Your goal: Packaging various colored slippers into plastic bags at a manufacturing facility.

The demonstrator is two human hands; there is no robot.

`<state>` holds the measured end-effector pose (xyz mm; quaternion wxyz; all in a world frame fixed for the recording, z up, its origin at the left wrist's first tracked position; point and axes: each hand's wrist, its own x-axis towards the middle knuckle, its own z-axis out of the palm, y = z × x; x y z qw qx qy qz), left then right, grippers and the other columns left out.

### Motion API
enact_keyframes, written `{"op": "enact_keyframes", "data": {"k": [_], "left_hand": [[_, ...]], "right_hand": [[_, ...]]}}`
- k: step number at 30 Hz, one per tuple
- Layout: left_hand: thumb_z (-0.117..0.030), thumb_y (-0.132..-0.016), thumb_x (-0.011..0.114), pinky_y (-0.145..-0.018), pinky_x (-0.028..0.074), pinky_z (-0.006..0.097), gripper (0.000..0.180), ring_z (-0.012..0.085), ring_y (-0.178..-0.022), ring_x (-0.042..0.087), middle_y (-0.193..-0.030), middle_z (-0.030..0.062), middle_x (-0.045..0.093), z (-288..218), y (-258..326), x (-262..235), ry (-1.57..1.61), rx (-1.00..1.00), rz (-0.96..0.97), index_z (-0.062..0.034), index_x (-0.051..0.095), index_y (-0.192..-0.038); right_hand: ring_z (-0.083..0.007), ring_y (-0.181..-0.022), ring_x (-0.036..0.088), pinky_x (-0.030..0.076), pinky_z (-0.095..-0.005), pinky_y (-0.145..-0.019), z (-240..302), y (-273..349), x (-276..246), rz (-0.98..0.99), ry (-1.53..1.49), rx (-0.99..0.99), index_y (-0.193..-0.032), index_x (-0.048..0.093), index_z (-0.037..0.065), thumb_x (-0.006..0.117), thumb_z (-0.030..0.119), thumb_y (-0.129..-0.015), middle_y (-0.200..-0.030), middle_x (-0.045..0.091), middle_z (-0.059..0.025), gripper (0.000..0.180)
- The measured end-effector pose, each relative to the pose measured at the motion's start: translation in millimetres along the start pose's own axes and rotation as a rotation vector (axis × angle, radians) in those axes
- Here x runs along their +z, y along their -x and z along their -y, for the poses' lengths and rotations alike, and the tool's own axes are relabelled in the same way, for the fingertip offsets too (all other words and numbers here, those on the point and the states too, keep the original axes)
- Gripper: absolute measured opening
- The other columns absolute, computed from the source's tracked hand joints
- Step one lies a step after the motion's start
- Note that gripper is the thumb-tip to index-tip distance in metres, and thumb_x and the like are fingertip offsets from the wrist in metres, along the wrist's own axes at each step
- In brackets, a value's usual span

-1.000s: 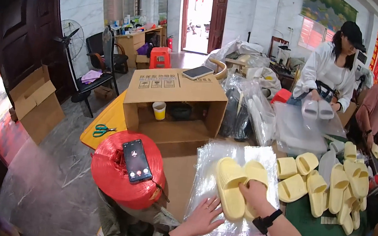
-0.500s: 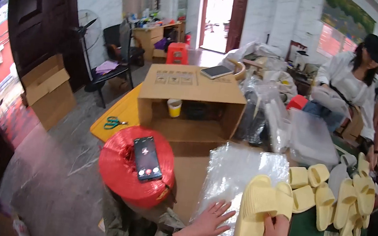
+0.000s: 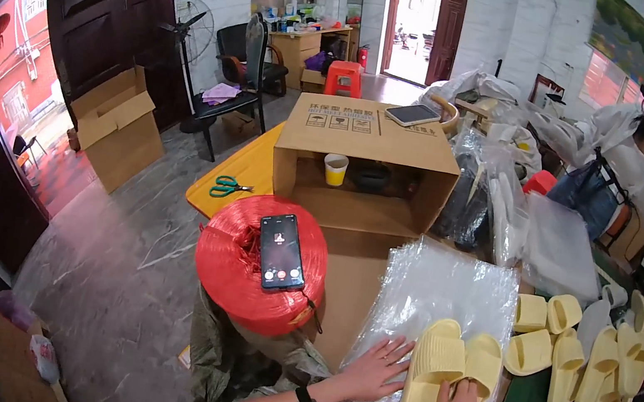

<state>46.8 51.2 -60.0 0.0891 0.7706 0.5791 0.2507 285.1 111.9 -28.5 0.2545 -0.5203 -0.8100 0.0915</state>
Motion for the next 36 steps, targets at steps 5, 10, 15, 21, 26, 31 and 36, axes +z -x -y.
{"op": "enact_keyframes", "data": {"k": [5, 10, 15, 21, 26, 31, 36], "left_hand": [[-0.042, -0.099, 0.055, -0.124, 0.02, 0.054, 0.064, 0.0381, -0.154, 0.022, -0.166, 0.018, 0.027, -1, 0, -1, 0.009, 0.005, 0.0, -0.008, 0.043, -0.152], [-0.041, -0.099, 0.056, -0.123, 0.021, 0.054, 0.063, 0.0382, -0.153, 0.023, -0.165, 0.0178, 0.028, -3, 0, -3, 0.006, 0.007, -0.002, -0.0077, 0.045, -0.151], [-0.041, -0.098, 0.058, -0.123, 0.022, 0.054, 0.063, 0.0387, -0.153, 0.024, -0.165, 0.0179, 0.028, -3, 0, -1, -0.011, 0.003, 0.017, -0.0073, 0.046, -0.15], [-0.04, -0.098, 0.059, -0.123, 0.021, 0.055, 0.061, 0.0384, -0.153, 0.023, -0.166, 0.0176, 0.027, -2, 1, 0, 0.028, 0.012, -0.018, -0.0049, 0.048, -0.147], [-0.041, -0.099, 0.058, -0.123, 0.021, 0.055, 0.059, 0.0387, -0.153, 0.024, -0.165, 0.0177, 0.029, -3, -1, -3, 0.026, 0.008, 0.001, -0.0044, 0.05, -0.145], [-0.042, -0.099, 0.057, -0.123, 0.021, 0.055, 0.059, 0.0392, -0.153, 0.024, -0.164, 0.0182, 0.031, -4, -2, -4, 0.011, 0.007, 0.018, -0.0049, 0.051, -0.145], [-0.043, -0.1, 0.055, -0.124, 0.021, 0.054, 0.06, 0.0399, -0.153, 0.024, -0.164, 0.0183, 0.031, -3, -2, -3, 0.0, -0.01, 0.027, -0.006, 0.05, -0.147]], "right_hand": [[-0.0464, -0.094, 0.059, 0.05, -0.052, -0.078, 1, 4, 2, -0.052, -0.06, 0.046, -0.104, 0.06, -0.006, 0.07, 0.021, -0.09, -0.102, 0.06, -0.0259, 0.032], [-0.0466, -0.092, 0.059, 0.049, -0.0516, -0.076, -4, 5, 7, -0.071, -0.1, 0.066, -0.103, 0.06, -0.004, 0.07, 0.02, -0.089, -0.102, 0.06, -0.0254, 0.03], [-0.0421, -0.077, 0.057, 0.046, -0.0493, -0.067, 3, 4, 2, -0.13, -0.079, 0.02, -0.093, 0.058, -0.002, 0.07, 0.018, -0.088, -0.087, 0.055, -0.0203, 0.025], [-0.04, -0.073, 0.057, 0.045, -0.0488, -0.063, -1, 4, 6, -0.154, -0.112, -0.006, -0.093, 0.057, -0.001, 0.071, 0.017, -0.087, -0.087, 0.055, -0.02, 0.023], [-0.0415, -0.083, 0.059, 0.047, -0.0499, -0.067, 0, 4, 3, -0.089, -0.132, 0.086, -0.094, 0.059, 0.0, 0.073, 0.021, -0.086, -0.09, 0.058, -0.0199, 0.026], [-0.0413, -0.083, 0.06, 0.048, -0.0498, -0.068, -5, 5, 9, -0.088, -0.122, 0.089, -0.093, 0.059, 0.001, 0.075, 0.023, -0.085, -0.09, 0.059, -0.0195, 0.028], [-0.0412, -0.083, 0.06, 0.049, -0.0499, -0.068, -7, 6, 10, -0.104, -0.096, 0.059, -0.094, 0.059, 0.001, 0.074, 0.025, -0.086, -0.09, 0.059, -0.0193, 0.029]]}}
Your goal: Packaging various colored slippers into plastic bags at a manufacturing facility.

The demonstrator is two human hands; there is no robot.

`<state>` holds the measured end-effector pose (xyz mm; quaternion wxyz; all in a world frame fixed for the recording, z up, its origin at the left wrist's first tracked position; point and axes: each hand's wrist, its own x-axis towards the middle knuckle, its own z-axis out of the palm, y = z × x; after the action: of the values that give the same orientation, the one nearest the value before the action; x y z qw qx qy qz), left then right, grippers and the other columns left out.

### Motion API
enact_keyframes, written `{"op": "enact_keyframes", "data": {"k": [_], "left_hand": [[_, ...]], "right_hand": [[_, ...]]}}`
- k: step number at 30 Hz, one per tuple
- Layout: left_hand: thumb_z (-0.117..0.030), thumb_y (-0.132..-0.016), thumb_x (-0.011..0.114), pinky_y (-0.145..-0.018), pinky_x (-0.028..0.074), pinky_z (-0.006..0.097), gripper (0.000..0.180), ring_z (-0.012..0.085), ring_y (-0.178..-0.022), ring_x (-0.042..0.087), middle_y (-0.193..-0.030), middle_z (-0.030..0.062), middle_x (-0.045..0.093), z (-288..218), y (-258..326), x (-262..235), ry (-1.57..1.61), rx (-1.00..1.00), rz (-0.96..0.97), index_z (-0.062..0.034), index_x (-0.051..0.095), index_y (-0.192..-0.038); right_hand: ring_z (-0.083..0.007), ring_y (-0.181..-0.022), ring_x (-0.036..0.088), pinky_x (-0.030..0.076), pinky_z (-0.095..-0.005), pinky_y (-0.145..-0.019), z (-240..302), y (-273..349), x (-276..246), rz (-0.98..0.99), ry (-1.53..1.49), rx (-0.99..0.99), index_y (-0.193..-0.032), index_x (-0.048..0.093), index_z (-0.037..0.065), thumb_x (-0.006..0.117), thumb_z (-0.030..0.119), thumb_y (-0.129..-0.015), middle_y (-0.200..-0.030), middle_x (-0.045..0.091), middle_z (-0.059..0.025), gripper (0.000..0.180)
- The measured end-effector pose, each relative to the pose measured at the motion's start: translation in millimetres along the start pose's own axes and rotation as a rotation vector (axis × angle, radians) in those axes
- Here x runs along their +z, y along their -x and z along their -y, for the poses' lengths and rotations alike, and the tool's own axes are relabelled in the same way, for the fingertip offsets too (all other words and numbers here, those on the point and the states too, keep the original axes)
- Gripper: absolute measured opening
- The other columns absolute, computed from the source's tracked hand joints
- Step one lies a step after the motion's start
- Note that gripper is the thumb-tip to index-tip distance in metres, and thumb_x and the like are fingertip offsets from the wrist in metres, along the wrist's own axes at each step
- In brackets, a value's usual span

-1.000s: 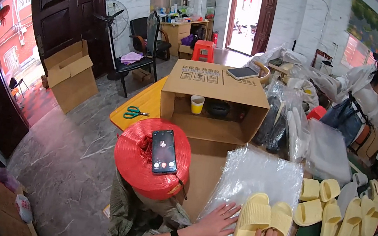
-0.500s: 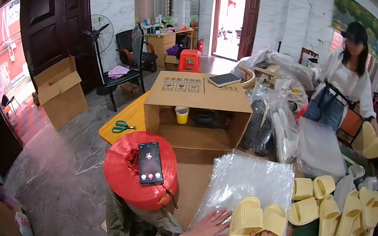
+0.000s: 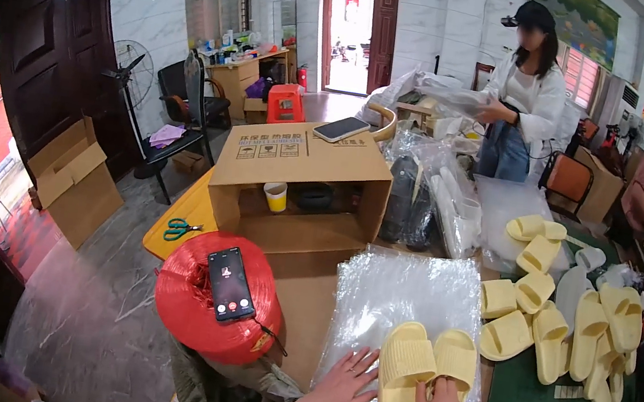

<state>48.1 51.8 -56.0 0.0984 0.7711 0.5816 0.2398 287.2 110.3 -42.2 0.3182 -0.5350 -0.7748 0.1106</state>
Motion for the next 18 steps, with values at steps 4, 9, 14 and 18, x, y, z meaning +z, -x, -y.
{"op": "enact_keyframes", "data": {"k": [4, 9, 14, 18], "left_hand": [[-0.043, -0.1, 0.054, -0.124, 0.02, 0.054, 0.06, 0.0398, -0.153, 0.024, -0.164, 0.0186, 0.031, 1.0, 0.8, 1.9, 0.02, 0.006, -0.013, -0.0062, 0.049, -0.148], [-0.043, -0.101, 0.054, -0.124, 0.02, 0.054, 0.059, 0.0398, -0.153, 0.024, -0.164, 0.019, 0.031, 0.8, 2.3, 0.8, 0.02, 0.009, -0.021, -0.0063, 0.05, -0.147], [-0.042, -0.1, 0.054, -0.124, 0.019, 0.054, 0.059, 0.04, -0.153, 0.023, -0.164, 0.0192, 0.03, 0.7, 1.9, -0.4, 0.015, 0.009, -0.005, -0.0061, 0.05, -0.146], [-0.042, -0.1, 0.054, -0.124, 0.019, 0.054, 0.059, 0.04, -0.153, 0.023, -0.164, 0.0195, 0.03, -1.1, 1.6, -2.5, 0.04, 0.013, -0.021, -0.0051, 0.05, -0.146]], "right_hand": [[-0.0411, -0.082, 0.06, 0.049, -0.0497, -0.067, 2.0, 0.0, -1.4, 0.011, -0.006, 0.022, -0.095, 0.059, 0.001, 0.074, 0.025, -0.086, -0.091, 0.059, -0.0192, 0.029], [-0.0411, -0.081, 0.06, 0.049, -0.0493, -0.066, 2.0, 1.5, -1.1, 0.003, 0.001, -0.01, -0.095, 0.058, 0.002, 0.074, 0.025, -0.086, -0.09, 0.059, -0.0187, 0.03], [-0.0413, -0.081, 0.06, 0.048, -0.05, -0.066, 0.9, 0.4, -0.5, -0.012, 0.003, -0.025, -0.095, 0.058, 0.002, 0.074, 0.025, -0.086, -0.089, 0.058, -0.0185, 0.029], [-0.0415, -0.082, 0.06, 0.048, -0.0502, -0.066, -4.7, 1.7, 4.9, -0.017, 0.005, -0.012, -0.095, 0.058, 0.002, 0.075, 0.025, -0.086, -0.089, 0.058, -0.0185, 0.029]]}}
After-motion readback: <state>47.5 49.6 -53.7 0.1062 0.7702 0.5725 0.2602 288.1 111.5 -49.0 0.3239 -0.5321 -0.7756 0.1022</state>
